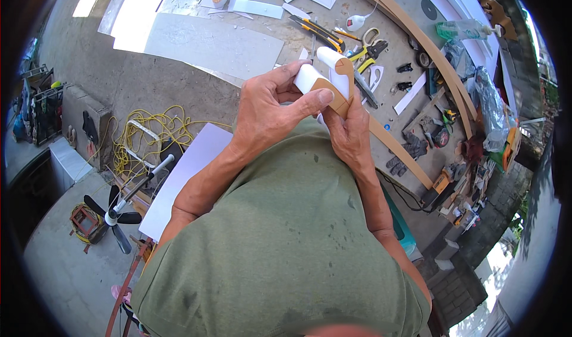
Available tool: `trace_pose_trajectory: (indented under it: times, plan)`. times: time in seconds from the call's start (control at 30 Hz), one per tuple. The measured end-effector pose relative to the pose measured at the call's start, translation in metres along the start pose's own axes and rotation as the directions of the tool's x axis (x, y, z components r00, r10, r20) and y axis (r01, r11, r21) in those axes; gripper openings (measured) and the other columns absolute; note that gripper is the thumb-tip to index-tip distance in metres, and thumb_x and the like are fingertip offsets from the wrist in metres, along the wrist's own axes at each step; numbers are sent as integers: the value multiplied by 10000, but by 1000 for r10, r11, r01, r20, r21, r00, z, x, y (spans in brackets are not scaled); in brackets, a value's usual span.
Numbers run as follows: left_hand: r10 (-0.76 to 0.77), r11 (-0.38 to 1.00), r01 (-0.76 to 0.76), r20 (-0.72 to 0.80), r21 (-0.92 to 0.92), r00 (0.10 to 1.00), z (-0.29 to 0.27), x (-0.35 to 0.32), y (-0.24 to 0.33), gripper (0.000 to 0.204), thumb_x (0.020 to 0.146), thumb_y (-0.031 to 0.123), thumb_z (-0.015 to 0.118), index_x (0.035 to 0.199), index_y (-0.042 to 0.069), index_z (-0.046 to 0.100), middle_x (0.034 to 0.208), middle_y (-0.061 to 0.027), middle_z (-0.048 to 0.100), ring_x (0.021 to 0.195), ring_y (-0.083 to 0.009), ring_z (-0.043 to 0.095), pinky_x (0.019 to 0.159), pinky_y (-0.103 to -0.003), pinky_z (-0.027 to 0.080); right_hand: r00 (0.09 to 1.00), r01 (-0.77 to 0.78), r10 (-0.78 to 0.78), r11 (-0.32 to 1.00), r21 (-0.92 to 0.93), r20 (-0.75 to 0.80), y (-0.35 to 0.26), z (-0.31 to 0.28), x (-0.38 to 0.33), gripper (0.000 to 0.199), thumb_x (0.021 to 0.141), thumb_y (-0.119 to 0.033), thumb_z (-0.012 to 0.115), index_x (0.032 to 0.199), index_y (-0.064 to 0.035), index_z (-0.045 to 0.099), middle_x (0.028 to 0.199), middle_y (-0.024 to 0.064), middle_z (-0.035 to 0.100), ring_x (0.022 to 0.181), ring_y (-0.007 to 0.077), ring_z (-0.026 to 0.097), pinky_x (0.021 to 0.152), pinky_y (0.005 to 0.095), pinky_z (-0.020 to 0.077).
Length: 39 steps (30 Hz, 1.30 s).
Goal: Using a file to smooth the edges of a white plastic letter and checking the fit against a wooden base.
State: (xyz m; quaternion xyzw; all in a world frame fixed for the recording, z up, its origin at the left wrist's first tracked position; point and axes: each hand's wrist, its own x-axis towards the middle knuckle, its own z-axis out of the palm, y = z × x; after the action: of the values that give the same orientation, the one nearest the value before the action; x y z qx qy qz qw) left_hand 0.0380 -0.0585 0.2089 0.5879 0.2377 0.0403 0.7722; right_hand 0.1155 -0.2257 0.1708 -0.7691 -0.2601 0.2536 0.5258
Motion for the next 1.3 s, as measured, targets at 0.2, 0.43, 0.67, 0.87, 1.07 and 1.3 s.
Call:
trace_pose_trajectory:
  times: [0.2,0.43,0.67,0.87,1.07,1.3]
  plan:
    - [82,996,-82,-8,23,997,3,3,-7,541,877,70,747,1319,-137,515,1153,-224,660,1034,-210,666,888,-312,579,998,64,-66,995,-75,-25,5,-2,0,601,910,-80,661,1437,0,384,1228,250,591,1068,391,621,893,446,505]
    - [99,994,-98,-8,43,995,2,4,-8,545,871,76,754,1316,-133,520,1134,-217,668,1017,-204,672,871,-309,584,998,45,-49,994,-103,-27,4,-1,-1,611,909,-85,667,1440,2,379,1210,250,596,1035,380,641,866,445,517]
    - [156,987,-154,-63,34,986,5,4,-5,592,819,189,819,1285,-86,580,945,-193,710,841,-197,724,746,-296,616,999,-48,48,998,35,-7,-2,0,-5,599,906,-91,678,1419,17,389,1115,230,621,952,352,676,785,429,538]
    - [158,986,-161,-66,-37,985,4,4,-8,552,833,141,803,1285,-84,580,949,-194,710,845,-198,724,745,-293,618,997,57,-61,995,-80,-47,-1,1,-4,594,899,-95,686,1401,35,394,1135,254,623,977,395,663,816,453,525]
    - [195,979,-199,-73,-52,978,4,6,-17,556,844,149,795,1292,-92,571,976,-206,707,863,-209,724,757,-295,619,996,38,-46,994,-105,-71,-2,4,-6,602,897,-87,676,1404,45,378,1174,279,589,1023,433,630,842,473,507]
    - [181,981,-185,-59,-59,982,5,7,-15,552,855,153,784,1296,-96,565,993,-214,703,879,-218,723,759,-299,620,996,43,-50,994,-100,-74,-1,4,-6,604,906,-84,663,1411,49,359,1169,273,568,1035,440,613,852,481,495]
